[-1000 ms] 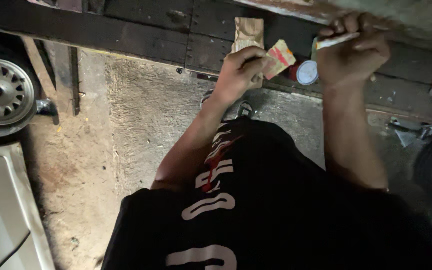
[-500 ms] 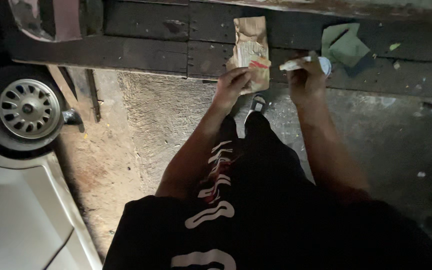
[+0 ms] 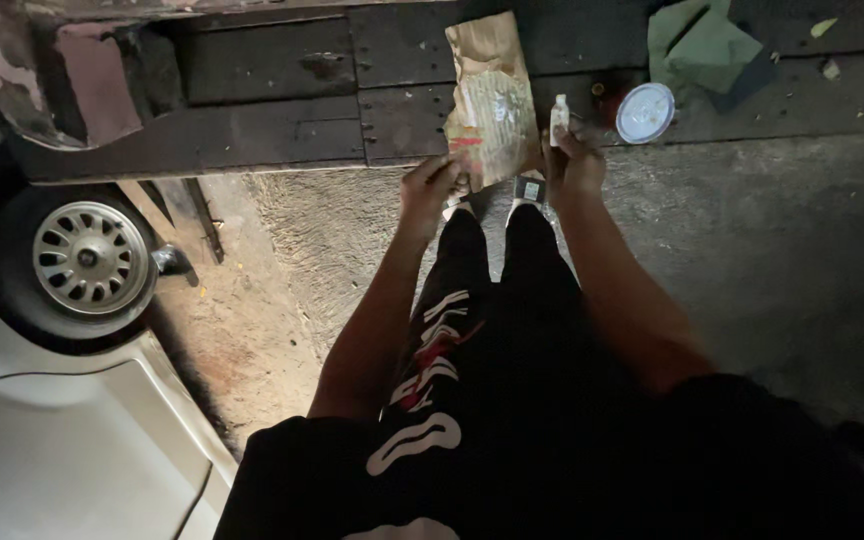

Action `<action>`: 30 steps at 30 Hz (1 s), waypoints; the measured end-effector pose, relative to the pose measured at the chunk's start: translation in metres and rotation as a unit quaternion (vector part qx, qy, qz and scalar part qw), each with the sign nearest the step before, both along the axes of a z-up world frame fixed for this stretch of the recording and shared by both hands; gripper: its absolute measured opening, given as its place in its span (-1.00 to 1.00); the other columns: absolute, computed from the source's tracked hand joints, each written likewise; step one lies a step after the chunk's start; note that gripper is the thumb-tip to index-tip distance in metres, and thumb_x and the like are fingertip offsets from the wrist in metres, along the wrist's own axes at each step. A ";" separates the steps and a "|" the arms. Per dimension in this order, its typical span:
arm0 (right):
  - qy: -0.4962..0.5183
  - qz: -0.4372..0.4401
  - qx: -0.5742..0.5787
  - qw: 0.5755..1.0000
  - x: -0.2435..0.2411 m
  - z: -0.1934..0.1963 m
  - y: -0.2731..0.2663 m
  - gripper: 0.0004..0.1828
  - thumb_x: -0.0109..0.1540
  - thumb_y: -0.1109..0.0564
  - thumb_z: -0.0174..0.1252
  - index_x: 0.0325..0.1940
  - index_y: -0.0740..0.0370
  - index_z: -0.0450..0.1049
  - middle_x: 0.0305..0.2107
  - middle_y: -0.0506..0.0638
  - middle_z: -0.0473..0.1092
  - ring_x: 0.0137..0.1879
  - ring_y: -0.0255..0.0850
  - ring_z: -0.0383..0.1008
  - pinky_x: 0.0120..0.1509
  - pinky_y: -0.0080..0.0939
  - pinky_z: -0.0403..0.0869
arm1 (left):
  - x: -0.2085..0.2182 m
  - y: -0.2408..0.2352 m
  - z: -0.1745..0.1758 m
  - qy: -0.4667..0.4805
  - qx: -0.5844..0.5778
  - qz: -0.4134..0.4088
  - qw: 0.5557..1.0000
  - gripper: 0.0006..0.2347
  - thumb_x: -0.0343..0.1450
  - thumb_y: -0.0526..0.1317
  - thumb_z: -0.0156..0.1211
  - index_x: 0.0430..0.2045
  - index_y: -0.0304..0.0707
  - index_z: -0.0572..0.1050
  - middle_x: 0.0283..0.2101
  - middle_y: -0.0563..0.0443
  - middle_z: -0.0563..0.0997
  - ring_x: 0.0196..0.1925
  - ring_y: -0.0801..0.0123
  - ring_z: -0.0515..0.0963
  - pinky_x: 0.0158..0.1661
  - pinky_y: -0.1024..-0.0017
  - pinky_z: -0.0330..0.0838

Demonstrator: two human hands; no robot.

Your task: The person applies a greenish paste to a piece of cardboard using a small brush. They then pour a liquid from a red can onto the cardboard and apply a substance from a small white tube. The person works at a wooden workbench in a dimly lit garage.

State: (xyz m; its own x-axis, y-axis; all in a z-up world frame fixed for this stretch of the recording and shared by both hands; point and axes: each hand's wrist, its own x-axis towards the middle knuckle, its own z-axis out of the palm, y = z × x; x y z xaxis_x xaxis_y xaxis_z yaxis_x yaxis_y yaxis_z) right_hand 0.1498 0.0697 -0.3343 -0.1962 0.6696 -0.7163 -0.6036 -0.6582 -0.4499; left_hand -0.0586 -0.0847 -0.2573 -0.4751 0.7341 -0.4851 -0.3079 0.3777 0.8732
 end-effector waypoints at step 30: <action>-0.178 0.187 0.094 0.961 -0.004 0.090 0.001 -0.72 0.22 0.13 0.37 -0.11 0.30 0.46 -0.23 0.11 0.53 -0.17 -0.09 0.65 -0.11 -0.04 0.66 | 0.064 0.042 -0.043 0.221 -0.104 0.021 0.970 -0.85 0.48 -0.25 0.27 -0.14 -0.33 0.63 -0.35 -0.10 0.69 -0.49 0.41 0.65 -0.51 0.50 0.58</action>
State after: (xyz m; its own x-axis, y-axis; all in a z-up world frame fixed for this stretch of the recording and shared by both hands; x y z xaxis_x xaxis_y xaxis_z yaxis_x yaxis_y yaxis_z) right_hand 0.1453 0.0710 -0.2447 -0.2136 0.7243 -0.6555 -0.1252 -0.6858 -0.7170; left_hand 0.0058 -0.0427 -0.3005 -0.6969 0.6180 -0.3638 0.0597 0.5555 0.8293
